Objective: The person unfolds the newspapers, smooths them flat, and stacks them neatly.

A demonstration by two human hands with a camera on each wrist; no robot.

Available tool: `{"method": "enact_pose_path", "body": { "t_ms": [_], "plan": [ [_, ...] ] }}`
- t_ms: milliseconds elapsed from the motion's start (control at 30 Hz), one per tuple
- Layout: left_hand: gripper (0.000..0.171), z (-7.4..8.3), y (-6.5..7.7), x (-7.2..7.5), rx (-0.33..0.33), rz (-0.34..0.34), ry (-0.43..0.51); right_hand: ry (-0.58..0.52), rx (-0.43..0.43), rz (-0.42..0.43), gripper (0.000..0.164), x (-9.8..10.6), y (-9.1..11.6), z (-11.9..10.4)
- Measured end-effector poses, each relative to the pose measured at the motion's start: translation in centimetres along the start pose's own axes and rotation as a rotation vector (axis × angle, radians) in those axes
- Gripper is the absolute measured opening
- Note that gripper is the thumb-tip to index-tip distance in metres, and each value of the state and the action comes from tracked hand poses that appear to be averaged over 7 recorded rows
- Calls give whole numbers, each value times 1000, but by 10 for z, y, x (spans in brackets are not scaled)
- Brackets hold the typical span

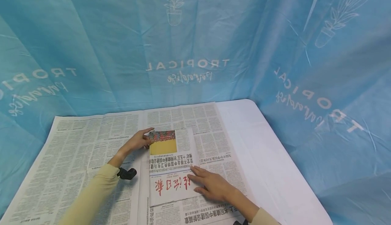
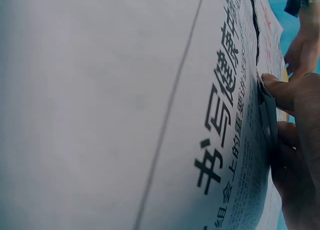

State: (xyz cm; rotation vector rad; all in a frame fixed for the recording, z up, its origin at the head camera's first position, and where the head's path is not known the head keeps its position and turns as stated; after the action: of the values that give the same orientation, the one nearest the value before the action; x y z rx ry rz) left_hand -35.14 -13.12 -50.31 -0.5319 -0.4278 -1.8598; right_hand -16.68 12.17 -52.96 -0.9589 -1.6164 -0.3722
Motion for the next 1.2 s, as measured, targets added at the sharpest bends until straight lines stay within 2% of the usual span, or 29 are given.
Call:
{"method": "enact_pose_path", "body": {
  "t_ms": [133,267,400,567,667,733,833,967,1200],
  "plan": [
    [60,4,-2,-2,-63,-37,-71,0,0,11,53,-1,1,0],
    [56,4,-4,-3,-47,-44,-117,-9,-3,12,54,-3,1,1],
    [54,4,-5,-2,-43,-36,-117,-13,0,14,54,-3,1,1],
    [51,8,-4,-1,-88,0,-113,-5,7,16,54,-4,1,3],
    [49,9,-5,1,-108,56,-157,-7,7,16,54,-5,1,3],
    [48,9,-6,1,-105,86,-188,-5,7,15,54,-5,1,2],
    [47,6,-8,-1,-61,109,-207,-6,3,10,55,-5,0,2],
    [45,0,-9,-2,-10,118,-176,-16,0,4,55,-4,-1,2],
    [40,-1,-5,0,-11,155,-113,44,5,39,54,-2,-1,6]
  ]
}}
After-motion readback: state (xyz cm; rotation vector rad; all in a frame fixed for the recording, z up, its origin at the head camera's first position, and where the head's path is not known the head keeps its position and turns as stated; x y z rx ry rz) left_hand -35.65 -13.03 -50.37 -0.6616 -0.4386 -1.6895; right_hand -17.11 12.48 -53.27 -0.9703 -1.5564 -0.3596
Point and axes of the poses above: each hand's wrist, its own y-axis away from the middle knuckle, its own x-axis out of the back of the hand, z = x × y, the point moved 7 cm from there along -y, towards the middle knuckle, and after that the axes turned 10 degrees about z, right-handed, at the moved point
